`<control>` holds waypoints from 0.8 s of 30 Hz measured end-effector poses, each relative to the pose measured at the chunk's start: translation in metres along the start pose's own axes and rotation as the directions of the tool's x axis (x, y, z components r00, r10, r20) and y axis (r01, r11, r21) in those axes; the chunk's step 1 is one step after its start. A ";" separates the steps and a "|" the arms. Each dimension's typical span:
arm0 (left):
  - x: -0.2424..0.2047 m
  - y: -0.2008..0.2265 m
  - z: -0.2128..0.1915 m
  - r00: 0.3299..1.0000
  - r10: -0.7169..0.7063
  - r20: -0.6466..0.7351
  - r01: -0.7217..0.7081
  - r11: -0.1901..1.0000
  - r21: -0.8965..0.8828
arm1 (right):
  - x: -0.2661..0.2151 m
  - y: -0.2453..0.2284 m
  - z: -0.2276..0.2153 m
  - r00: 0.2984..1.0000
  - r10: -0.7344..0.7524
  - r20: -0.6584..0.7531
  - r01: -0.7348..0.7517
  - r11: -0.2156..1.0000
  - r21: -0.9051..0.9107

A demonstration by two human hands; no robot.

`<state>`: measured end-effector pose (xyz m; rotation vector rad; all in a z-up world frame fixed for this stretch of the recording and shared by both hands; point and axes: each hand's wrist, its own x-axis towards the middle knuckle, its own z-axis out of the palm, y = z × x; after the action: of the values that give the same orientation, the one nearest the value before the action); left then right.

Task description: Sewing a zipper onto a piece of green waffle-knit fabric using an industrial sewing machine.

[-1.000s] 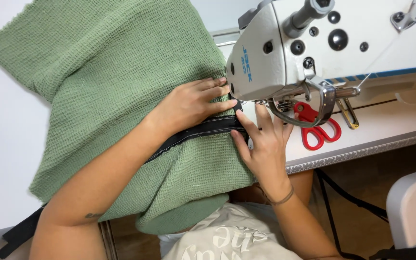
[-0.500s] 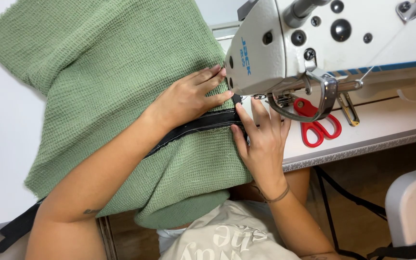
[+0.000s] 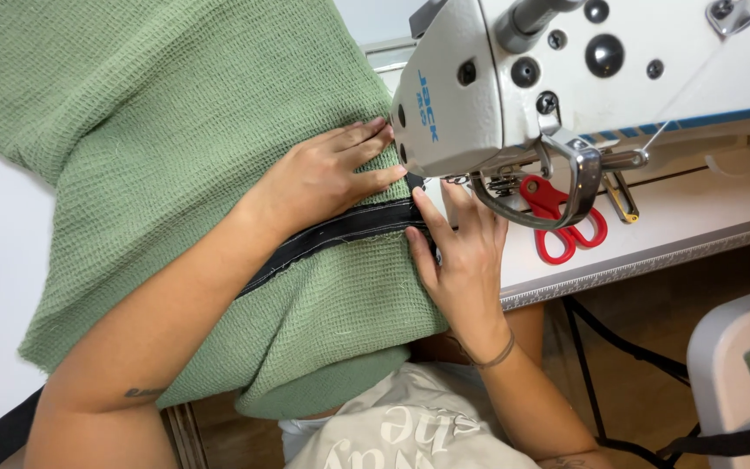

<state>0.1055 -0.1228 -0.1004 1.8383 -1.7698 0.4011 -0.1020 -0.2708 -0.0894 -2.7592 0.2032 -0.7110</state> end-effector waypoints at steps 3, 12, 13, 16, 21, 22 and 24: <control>0.002 0.001 -0.005 1.000 0.009 0.006 -0.009 1.000 0.000 | 0.000 0.000 0.001 1.000 0.002 0.003 -0.002 1.000 0.014; 0.006 0.005 -0.010 0.998 -0.017 0.056 0.015 0.999 0.035 | -0.001 0.000 0.001 1.000 -0.013 -0.002 0.013 0.999 0.031; 0.006 0.006 -0.011 0.998 -0.018 0.056 0.016 0.999 0.046 | -0.002 0.000 0.001 1.000 -0.005 0.007 0.005 1.000 0.031; 0.006 0.005 -0.011 0.998 -0.010 0.062 0.007 0.998 0.061 | -0.001 0.000 0.001 1.000 0.005 0.013 -0.005 1.000 0.031; 0.006 0.003 -0.005 0.998 0.065 -0.022 -0.061 0.986 0.157 | -0.001 -0.002 -0.001 1.000 -0.001 0.016 0.000 0.999 0.045; 0.006 0.004 -0.007 0.991 0.135 0.005 -0.134 0.973 0.190 | 0.000 -0.006 -0.003 1.000 0.019 0.022 -0.020 0.999 0.032; 0.009 0.010 -0.014 0.978 0.204 0.035 -0.206 0.953 0.220 | 0.000 -0.013 -0.006 0.999 0.040 0.028 -0.040 0.999 0.019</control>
<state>0.0990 -0.1221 -0.0825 1.8104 -2.0009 0.6961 -0.1040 -0.2601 -0.0808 -2.7366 0.2433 -0.6606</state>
